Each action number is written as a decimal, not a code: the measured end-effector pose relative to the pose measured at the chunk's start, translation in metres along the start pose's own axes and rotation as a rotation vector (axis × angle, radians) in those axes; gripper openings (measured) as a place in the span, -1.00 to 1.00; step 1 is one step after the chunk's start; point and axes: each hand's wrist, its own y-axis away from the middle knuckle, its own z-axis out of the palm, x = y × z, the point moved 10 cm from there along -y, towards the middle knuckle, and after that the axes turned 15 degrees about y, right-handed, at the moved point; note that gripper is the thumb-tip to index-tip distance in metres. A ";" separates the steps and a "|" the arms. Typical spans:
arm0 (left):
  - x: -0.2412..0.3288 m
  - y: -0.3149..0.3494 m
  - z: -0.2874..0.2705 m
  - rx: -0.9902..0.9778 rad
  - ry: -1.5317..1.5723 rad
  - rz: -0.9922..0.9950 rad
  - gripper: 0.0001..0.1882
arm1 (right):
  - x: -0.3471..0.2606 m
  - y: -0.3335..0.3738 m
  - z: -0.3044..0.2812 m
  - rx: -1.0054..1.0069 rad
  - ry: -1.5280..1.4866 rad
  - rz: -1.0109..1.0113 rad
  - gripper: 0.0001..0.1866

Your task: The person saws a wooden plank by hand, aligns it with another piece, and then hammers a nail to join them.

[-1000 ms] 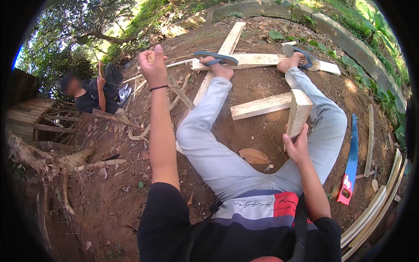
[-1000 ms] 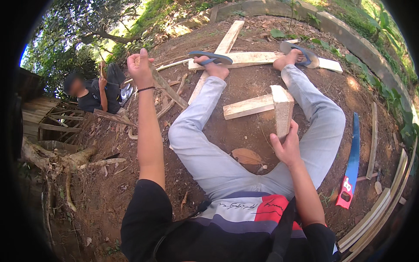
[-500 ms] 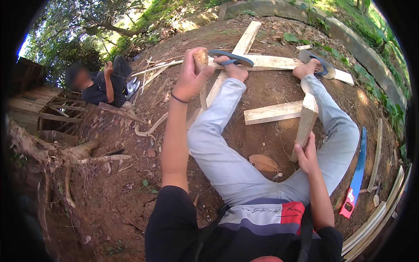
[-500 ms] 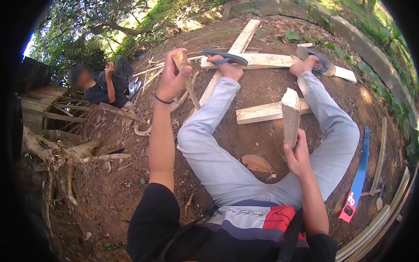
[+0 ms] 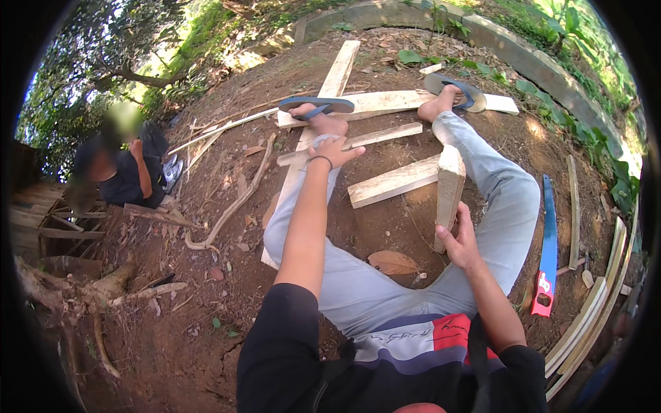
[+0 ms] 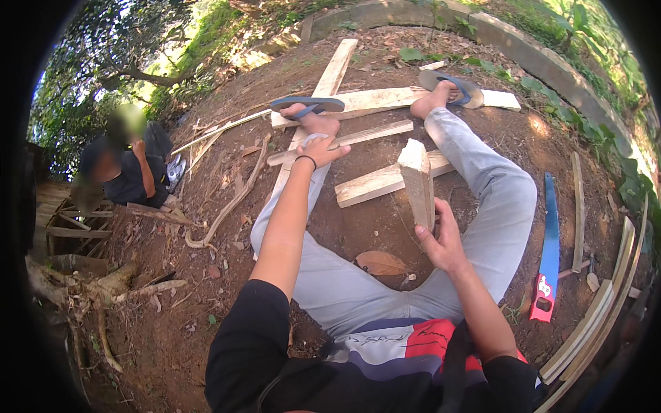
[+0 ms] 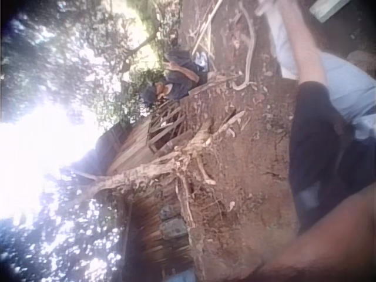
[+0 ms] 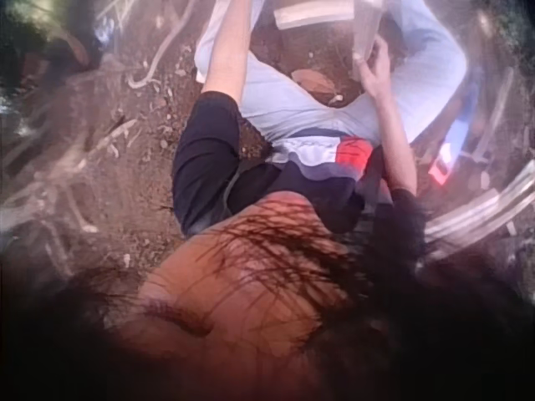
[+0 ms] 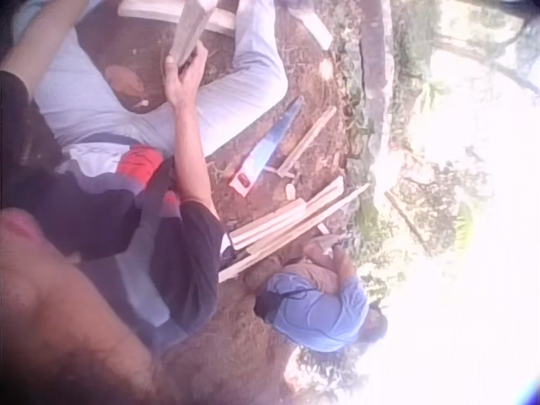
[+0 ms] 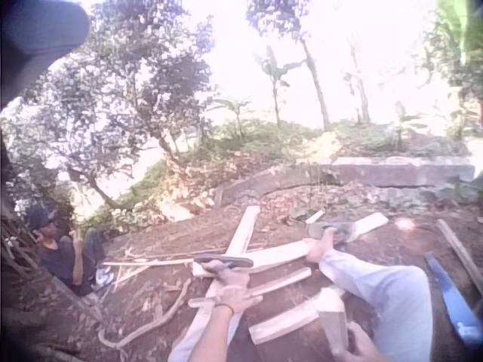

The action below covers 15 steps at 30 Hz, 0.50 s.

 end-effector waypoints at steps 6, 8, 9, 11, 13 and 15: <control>0.030 -0.001 0.027 -0.050 -0.319 -0.042 0.05 | 0.018 0.003 -0.025 0.149 -0.062 0.106 -0.37; 0.032 -0.022 0.043 0.028 -0.351 0.098 -0.06 | 0.028 -0.005 -0.028 0.154 -0.112 0.164 -0.36; 0.061 -0.021 0.040 0.114 -0.428 0.204 -0.19 | 0.031 -0.009 -0.031 0.152 -0.154 0.202 -0.40; 0.038 -0.041 0.067 -0.001 -0.298 0.030 -0.25 | 0.043 -0.010 -0.022 0.096 -0.229 0.271 -0.43; 0.026 -0.051 0.071 -0.052 -0.280 -0.012 -0.35 | 0.037 -0.016 -0.018 0.054 -0.239 0.263 -0.45; 0.025 -0.052 0.068 -0.161 -0.221 0.068 -0.41 | 0.030 -0.015 -0.016 0.051 -0.164 0.222 -0.44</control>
